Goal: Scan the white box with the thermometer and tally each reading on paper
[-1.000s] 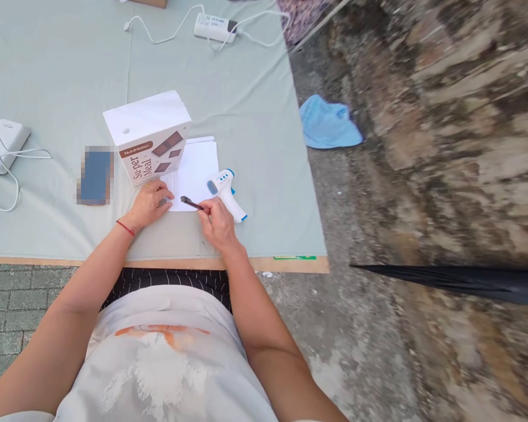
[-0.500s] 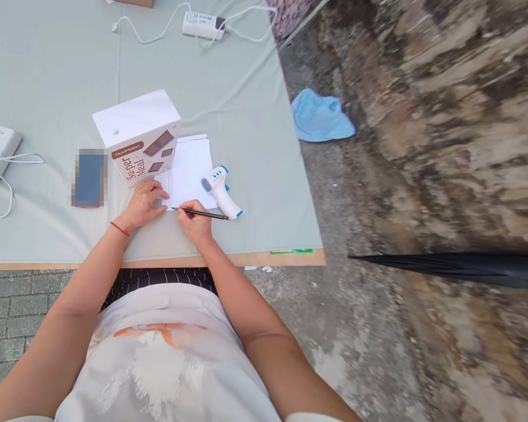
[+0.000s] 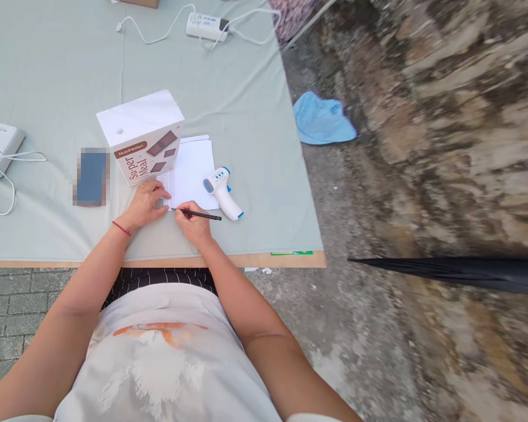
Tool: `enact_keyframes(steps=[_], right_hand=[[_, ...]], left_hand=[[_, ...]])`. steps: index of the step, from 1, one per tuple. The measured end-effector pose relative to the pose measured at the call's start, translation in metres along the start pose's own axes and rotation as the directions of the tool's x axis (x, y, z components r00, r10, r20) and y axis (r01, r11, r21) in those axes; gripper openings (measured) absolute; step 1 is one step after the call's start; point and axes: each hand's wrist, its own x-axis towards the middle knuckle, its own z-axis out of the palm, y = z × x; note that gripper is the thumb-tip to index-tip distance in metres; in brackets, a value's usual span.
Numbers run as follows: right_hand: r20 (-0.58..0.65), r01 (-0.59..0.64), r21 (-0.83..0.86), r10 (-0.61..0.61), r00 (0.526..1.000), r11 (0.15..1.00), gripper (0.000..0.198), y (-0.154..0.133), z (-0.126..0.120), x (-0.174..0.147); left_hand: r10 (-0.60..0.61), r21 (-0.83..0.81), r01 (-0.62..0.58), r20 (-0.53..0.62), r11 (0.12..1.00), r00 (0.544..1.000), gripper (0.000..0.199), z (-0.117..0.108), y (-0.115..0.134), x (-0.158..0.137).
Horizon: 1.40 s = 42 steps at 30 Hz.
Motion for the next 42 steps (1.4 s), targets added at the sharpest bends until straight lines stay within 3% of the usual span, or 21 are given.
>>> enact_keyframes(steps=[42], right_hand=[[-0.069, 0.003, -0.009, -0.004, 0.998, 1.0, 0.014, -0.0011, 0.0002, 0.0]], left_hand=[[-0.028, 0.039, 0.027, 0.021, 0.999, 0.999, 0.028, -0.0013, 0.0033, 0.0003]])
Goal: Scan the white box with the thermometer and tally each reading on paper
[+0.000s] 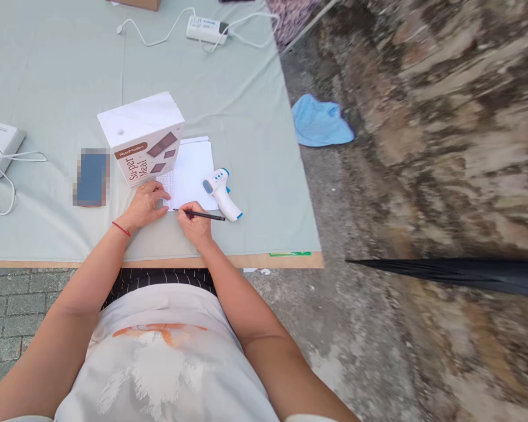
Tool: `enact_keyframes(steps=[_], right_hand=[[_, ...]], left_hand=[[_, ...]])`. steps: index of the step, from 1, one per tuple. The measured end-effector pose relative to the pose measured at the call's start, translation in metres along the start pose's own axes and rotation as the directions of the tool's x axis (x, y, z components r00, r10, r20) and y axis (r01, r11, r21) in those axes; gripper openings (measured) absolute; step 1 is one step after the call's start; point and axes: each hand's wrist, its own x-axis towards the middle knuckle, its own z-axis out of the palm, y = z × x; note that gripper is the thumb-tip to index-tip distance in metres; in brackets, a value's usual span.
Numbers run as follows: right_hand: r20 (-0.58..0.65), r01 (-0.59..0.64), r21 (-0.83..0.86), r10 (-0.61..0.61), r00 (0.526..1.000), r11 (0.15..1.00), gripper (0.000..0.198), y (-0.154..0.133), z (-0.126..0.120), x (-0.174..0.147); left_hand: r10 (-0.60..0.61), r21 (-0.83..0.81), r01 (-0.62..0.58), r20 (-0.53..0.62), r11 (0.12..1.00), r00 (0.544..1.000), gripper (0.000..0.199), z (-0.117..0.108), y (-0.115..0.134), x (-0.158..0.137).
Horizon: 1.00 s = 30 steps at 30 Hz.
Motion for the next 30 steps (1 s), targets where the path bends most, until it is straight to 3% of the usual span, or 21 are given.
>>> enact_keyframes(steps=[12, 20, 30], right_hand=[[0.042, 0.003, -0.053, 0.0, 0.999, 0.999, 0.008, 0.0009, -0.0014, 0.0004], [-0.028, -0.009, -0.051, 0.007, 1.0, 0.999, 0.01, 0.0029, -0.0004, -0.0005], [-0.002, -0.008, -0.07, 0.008, 1.0, 0.998, 0.008, 0.0031, -0.0001, 0.0]], left_hand=[[0.004, 0.001, -0.004, -0.007, 1.0, 1.0, 0.028, 0.0014, -0.0011, 0.0], [0.009, -0.012, -0.009, -0.007, 1.0, 1.0, 0.028, 0.0015, -0.0015, 0.0005], [-0.005, -0.008, 0.005, 0.012, 1.0, 1.0, 0.028, -0.0003, 0.0004, 0.0005]])
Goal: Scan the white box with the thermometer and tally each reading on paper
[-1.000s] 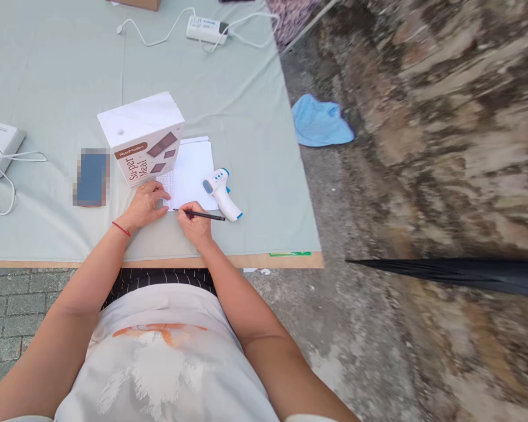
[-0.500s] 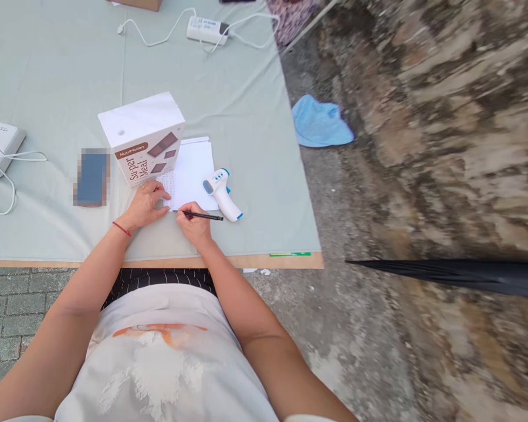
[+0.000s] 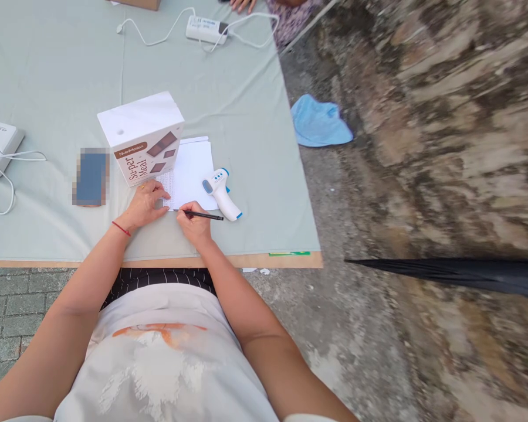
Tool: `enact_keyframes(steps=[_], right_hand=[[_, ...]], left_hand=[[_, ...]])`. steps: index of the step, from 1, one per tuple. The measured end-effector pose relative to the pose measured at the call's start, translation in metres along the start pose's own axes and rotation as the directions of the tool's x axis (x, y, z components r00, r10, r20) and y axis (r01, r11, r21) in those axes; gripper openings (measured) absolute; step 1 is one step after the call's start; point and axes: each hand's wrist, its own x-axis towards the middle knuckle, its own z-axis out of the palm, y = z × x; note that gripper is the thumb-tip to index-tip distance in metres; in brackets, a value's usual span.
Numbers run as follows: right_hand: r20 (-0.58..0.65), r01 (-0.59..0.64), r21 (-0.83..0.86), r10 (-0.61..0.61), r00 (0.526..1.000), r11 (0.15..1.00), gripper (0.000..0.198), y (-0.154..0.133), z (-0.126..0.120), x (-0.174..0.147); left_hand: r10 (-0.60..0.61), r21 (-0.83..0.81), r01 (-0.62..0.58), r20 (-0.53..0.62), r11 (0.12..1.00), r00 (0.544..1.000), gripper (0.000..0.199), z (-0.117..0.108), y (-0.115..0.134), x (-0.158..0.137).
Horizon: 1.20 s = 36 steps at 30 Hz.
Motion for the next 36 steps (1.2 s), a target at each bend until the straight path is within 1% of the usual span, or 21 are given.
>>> enact_keyframes(steps=[2, 7, 12, 14, 16, 18, 20, 23, 25, 27, 29, 30, 31, 32, 34, 36], right_hand=[[-0.014, 0.001, 0.004, -0.001, 1.0, 1.0, 0.009, 0.0, -0.001, 0.0], [-0.092, 0.029, 0.035, -0.025, 0.995, 0.999, 0.01, 0.003, -0.001, -0.001], [-0.135, 0.064, 0.041, -0.058, 0.989, 0.997, 0.013, 0.006, -0.001, -0.002], [-0.167, 0.098, 0.027, -0.092, 0.982, 0.995, 0.016, 0.007, -0.002, -0.002], [-0.197, 0.147, -0.016, -0.147, 0.969, 0.989, 0.02, 0.007, -0.003, -0.002], [-0.206, 0.202, -0.07, -0.212, 0.955, 0.977, 0.024, 0.009, -0.005, -0.001], [-0.197, 0.241, -0.106, -0.258, 0.946, 0.965, 0.029, 0.012, -0.005, 0.0], [-0.177, 0.266, -0.153, -0.291, 0.94, 0.952, 0.037, 0.018, -0.004, 0.002], [-0.148, 0.308, -0.205, -0.34, 0.929, 0.929, 0.043, 0.02, -0.004, 0.003], [-0.09, 0.359, -0.28, -0.397, 0.913, 0.89, 0.046, 0.022, -0.004, 0.004], [-0.025, 0.382, -0.358, -0.417, 0.908, 0.852, 0.048, 0.022, -0.004, 0.006], [0.0, 0.378, -0.394, -0.411, 0.912, 0.838, 0.05, 0.023, -0.003, 0.006], [0.017, 0.368, -0.425, -0.399, 0.917, 0.827, 0.052, 0.023, -0.002, 0.007], [0.029, 0.357, -0.45, -0.386, 0.922, 0.818, 0.054, 0.024, -0.001, 0.007], [0.055, 0.342, -0.493, -0.364, 0.93, 0.8, 0.057, 0.025, 0.002, 0.007], [0.104, 0.355, -0.526, -0.356, 0.929, 0.773, 0.06, 0.026, 0.004, 0.006]], left_hand=[[0.007, -0.001, -0.007, -0.006, 1.0, 1.0, 0.027, 0.0, 0.0, 0.0], [0.003, -0.005, -0.003, -0.008, 1.0, 1.0, 0.028, 0.0, -0.001, -0.001], [0.014, -0.001, -0.014, -0.006, 1.0, 1.0, 0.027, 0.0, -0.001, -0.001], [0.037, -0.022, -0.039, -0.049, 0.999, 0.998, 0.024, 0.0, -0.001, -0.001], [0.041, -0.063, -0.053, -0.175, 0.997, 0.984, 0.025, -0.001, -0.001, -0.001], [0.007, -0.093, -0.04, -0.337, 0.995, 0.941, 0.027, -0.003, -0.001, -0.003], [-0.045, -0.104, -0.004, -0.462, 0.995, 0.886, 0.022, -0.005, -0.002, -0.005], [-0.104, -0.107, 0.052, -0.569, 0.993, 0.816, 0.016, -0.007, -0.008, -0.009], [-0.116, -0.097, 0.07, -0.644, 0.993, 0.756, 0.014, -0.008, -0.014, -0.011], [-0.134, -0.086, 0.104, -0.729, 0.991, 0.671, 0.025, -0.009, -0.02, -0.012], [-0.168, -0.092, 0.155, -0.787, 0.984, 0.593, 0.048, -0.01, -0.028, -0.012], [-0.187, -0.103, 0.177, -0.799, 0.979, 0.572, 0.061, -0.01, -0.032, -0.011], [-0.203, -0.115, 0.187, -0.799, 0.976, 0.566, 0.073, -0.01, -0.037, -0.01], [-0.21, -0.128, 0.181, -0.791, 0.975, 0.575, 0.083, -0.01, -0.042, -0.009], [-0.218, -0.164, 0.144, -0.749, 0.976, 0.625, 0.095, -0.008, -0.051, -0.007], [-0.244, -0.227, 0.118, -0.683, 0.967, 0.688, 0.102, -0.004, -0.059, -0.005]])
